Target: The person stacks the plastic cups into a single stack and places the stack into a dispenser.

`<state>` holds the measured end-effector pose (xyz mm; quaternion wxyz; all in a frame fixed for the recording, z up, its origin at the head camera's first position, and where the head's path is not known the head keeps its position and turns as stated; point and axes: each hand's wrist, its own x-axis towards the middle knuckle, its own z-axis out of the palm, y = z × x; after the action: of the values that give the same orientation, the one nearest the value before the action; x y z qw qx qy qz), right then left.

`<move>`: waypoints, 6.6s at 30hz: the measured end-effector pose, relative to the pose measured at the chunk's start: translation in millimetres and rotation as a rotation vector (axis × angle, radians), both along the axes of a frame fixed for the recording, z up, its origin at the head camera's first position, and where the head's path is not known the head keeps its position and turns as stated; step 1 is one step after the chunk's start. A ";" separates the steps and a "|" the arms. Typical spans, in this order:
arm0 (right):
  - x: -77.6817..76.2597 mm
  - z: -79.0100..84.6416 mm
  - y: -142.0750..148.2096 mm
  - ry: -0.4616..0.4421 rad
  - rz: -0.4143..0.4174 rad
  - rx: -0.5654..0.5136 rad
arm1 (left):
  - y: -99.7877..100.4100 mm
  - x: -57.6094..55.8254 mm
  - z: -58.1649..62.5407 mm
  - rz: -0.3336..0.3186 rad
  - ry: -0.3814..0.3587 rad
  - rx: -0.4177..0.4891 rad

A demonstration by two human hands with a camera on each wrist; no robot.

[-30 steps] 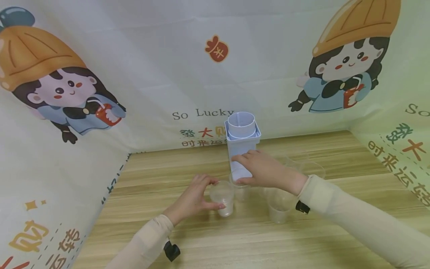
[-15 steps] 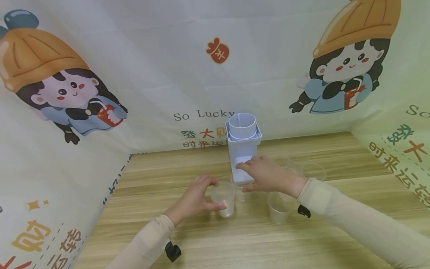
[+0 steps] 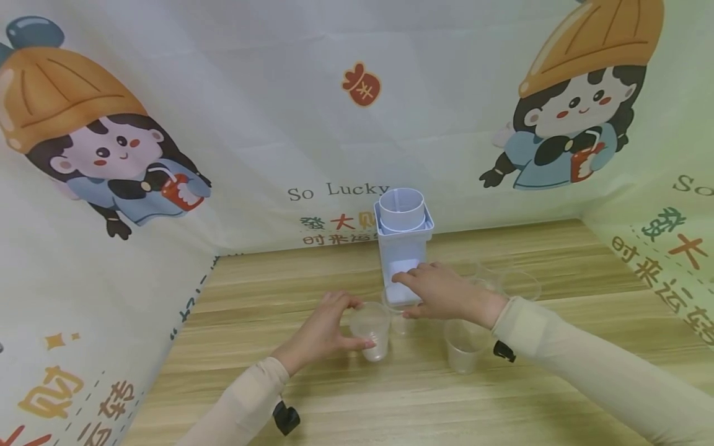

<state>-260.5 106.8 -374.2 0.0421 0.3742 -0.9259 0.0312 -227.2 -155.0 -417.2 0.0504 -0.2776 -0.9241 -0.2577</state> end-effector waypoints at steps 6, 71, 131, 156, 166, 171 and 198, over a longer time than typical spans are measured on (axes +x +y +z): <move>-1.2 -4.5 -0.2 -0.009 0.002 -0.002 | -0.2 -0.6 -0.3 -0.001 -0.009 0.004; 15.1 62.1 8.9 0.011 0.077 -0.279 | 0.7 0.7 1.5 0.004 -0.022 0.001; 29.2 19.5 -30.7 0.027 0.222 -0.159 | 0.9 0.1 -0.3 -0.017 -0.024 0.029; 25.9 0.4 -32.4 0.085 0.218 -0.120 | 2.6 -1.3 -0.6 0.004 -0.039 0.027; 26.8 -2.1 -32.0 0.071 0.206 -0.112 | 3.0 -1.0 -0.2 0.009 -0.034 0.012; 27.4 -1.9 -30.1 0.061 0.200 -0.115 | 3.7 0.2 -0.8 0.010 -0.010 -0.022; 4.7 27.4 39.5 -0.039 0.004 -0.141 | 7.6 3.5 12.9 0.036 -0.025 -0.021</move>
<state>-255.8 146.4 -346.8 0.0500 0.3714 -0.9213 0.1037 -223.7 -147.4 -404.3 0.0405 -0.2583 -0.9322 -0.2504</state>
